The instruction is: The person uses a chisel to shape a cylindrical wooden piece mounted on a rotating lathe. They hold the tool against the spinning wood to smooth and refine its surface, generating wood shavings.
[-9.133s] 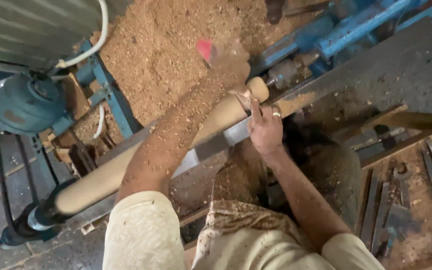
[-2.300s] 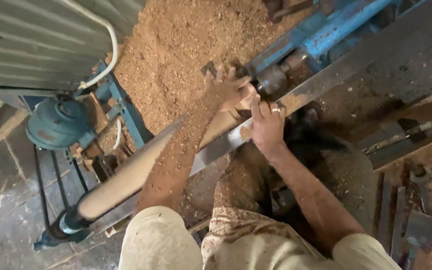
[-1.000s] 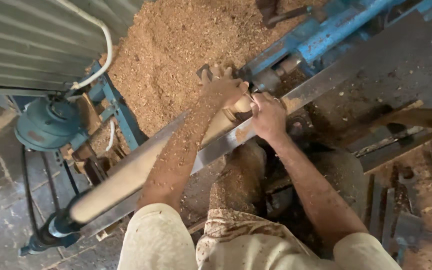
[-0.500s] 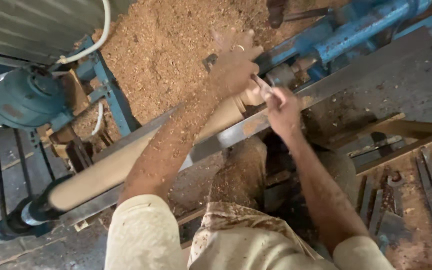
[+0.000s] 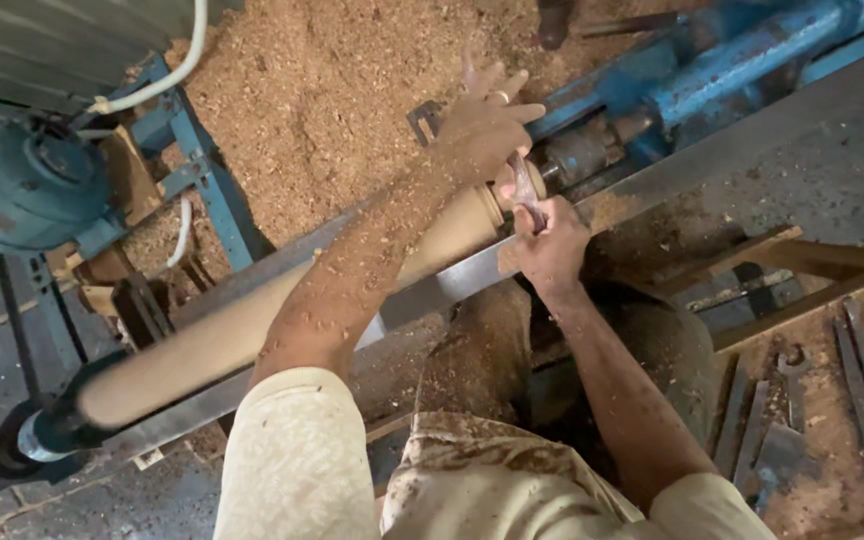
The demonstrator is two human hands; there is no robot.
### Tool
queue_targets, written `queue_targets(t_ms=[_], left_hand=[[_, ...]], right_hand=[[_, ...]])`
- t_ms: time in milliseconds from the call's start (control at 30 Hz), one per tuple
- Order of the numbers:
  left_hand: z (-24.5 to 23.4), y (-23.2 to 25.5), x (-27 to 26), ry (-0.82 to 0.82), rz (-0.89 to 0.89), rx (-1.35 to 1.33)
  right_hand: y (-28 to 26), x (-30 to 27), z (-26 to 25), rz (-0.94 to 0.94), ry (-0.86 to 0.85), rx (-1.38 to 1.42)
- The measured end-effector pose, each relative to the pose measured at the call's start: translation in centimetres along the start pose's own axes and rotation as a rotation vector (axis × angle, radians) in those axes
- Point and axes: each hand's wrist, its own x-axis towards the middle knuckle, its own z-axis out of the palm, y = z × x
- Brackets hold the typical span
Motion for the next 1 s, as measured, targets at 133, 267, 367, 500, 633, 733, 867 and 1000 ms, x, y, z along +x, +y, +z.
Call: queue_targets(t_ms=[133, 267, 367, 500, 633, 733, 867, 1000], left_hand=[[1.0, -0.6, 0.5, 0.009, -0.015, -0.025], [2.3, -1.5, 1.4, 0.047, 0.084, 0.023], [3.9, -2.0, 1.9, 0.006, 0.053, 0.006], [6.6, -3.0, 2.5, 0.149, 0.065, 0.047], [7.8, -3.9, 3.1, 0.32, 0.127, 0.006], [7.3, -2.7, 3.2, 0.093, 0.057, -0.015], [6.9, 0.6, 3.4, 0.802, -0.228, -0.169], [6.3, -1.4, 3.5, 0.367, -0.106, -0.062]], right_hand=[[0.3, -0.3, 0.3, 0.046, -0.005, 0.007], [0.8, -0.4, 0.7, 0.217, -0.023, 0.135], [1.1, -0.5, 0.5, 0.197, -0.014, 0.105], [1.4, -0.4, 0.3, 0.237, -0.042, 0.113], [1.5, -0.2, 0.1, 0.245, -0.059, 0.131], [1.5, 0.0, 0.2, 0.355, -0.066, 0.223], [1.6, 0.2, -0.2, 0.308, -0.097, 0.194], [1.6, 0.2, -0.5, 0.283, -0.1, 0.199]])
